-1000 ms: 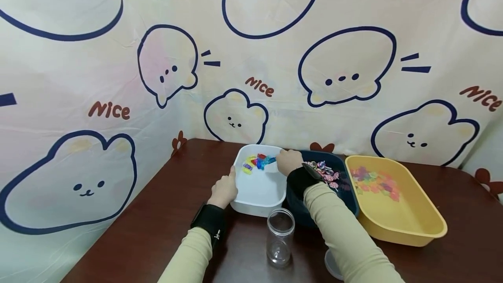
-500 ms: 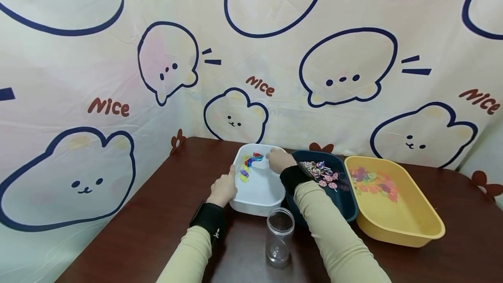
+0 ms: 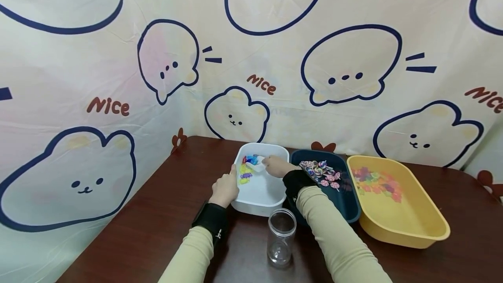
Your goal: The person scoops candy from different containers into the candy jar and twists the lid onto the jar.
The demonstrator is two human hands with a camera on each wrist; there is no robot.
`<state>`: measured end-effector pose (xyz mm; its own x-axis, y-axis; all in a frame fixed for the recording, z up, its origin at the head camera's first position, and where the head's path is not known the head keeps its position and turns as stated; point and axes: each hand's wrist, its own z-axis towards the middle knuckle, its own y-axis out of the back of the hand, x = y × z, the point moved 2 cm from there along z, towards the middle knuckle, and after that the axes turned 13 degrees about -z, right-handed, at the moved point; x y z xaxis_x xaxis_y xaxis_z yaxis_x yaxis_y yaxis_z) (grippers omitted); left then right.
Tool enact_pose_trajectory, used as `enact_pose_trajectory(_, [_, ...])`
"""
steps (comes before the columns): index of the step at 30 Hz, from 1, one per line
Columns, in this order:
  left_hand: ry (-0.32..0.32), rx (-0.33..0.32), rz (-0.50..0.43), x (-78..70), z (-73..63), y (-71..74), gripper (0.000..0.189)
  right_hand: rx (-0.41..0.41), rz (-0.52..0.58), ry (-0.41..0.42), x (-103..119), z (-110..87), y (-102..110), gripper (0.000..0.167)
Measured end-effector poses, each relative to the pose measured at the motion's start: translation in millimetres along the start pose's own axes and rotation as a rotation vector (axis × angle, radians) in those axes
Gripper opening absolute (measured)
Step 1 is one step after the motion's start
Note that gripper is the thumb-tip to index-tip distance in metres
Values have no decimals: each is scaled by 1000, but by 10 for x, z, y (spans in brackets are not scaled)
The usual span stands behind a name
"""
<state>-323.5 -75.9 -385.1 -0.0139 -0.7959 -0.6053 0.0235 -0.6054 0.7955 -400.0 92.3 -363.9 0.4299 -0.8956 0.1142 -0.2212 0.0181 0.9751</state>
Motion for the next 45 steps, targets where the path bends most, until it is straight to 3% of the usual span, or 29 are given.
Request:
enact_pose_trajectory(4, [-4,-8,18,-3,0,9,65,-55,-39,87,-383,489,-354,44])
enact_pose_trajectory(6, [-2,-7,25,-13,-7,18,65,-108,-136,120,-614,791,-607,44])
enact_pose_trajectory(9, [0,-2,37,-28,-13,25,65,-140,-211,82,-869,1106,-887,45])
enact_pose_trajectory(11, [0,1,43,-35,-14,28,65,-117,-197,15,-877,1127,-903,42])
enact_pose_trajectory(15, [-3,-3,43,-38,-14,21,64,-203,-139,9,-840,1011,-823,17])
enact_pose_trajectory(18, [-10,-11,48,-29,-6,5,64,-189,-83,-1,-575,662,-576,22])
enact_pose_trajectory(21, [-6,-4,43,-28,2,-2,64,-76,18,-75,-210,195,-222,23])
enact_pose_trajectory(23, [-4,-1,43,-23,17,-7,64,-97,47,-56,-79,-20,-107,22])
enact_pose_trajectory(26, [4,6,33,-20,21,-8,64,-140,25,-31,11,-170,-32,21])
enact_pose_trajectory(28, [3,2,35,-14,21,-9,64,-157,10,-28,38,-198,-20,22])
enact_pose_trajectory(31, [-3,-4,38,-15,4,-5,64,-134,4,-71,-21,-73,-79,19])
enact_pose_trajectory(34, [-5,-7,34,-21,-17,5,64,-140,-44,-64,-185,174,-250,19])
enact_pose_trajectory(37, [-10,-9,28,-17,-25,1,63,-225,-99,32,-564,629,-625,24])
enact_pose_trajectory(39, [-12,-9,25,-13,-23,-1,63,-222,-116,45,-649,733,-696,22])
enact_pose_trajectory(41, [-14,-11,27,-11,-19,-1,63,-192,-101,17,-645,741,-679,17])
enact_pose_trajectory(44, [-14,-10,27,-11,-15,2,63,-114,-91,-82,-309,328,-344,13])
enact_pose_trajectory(45, [-14,-10,26,-11,-15,3,63,-125,-83,-88,-228,213,-276,11])
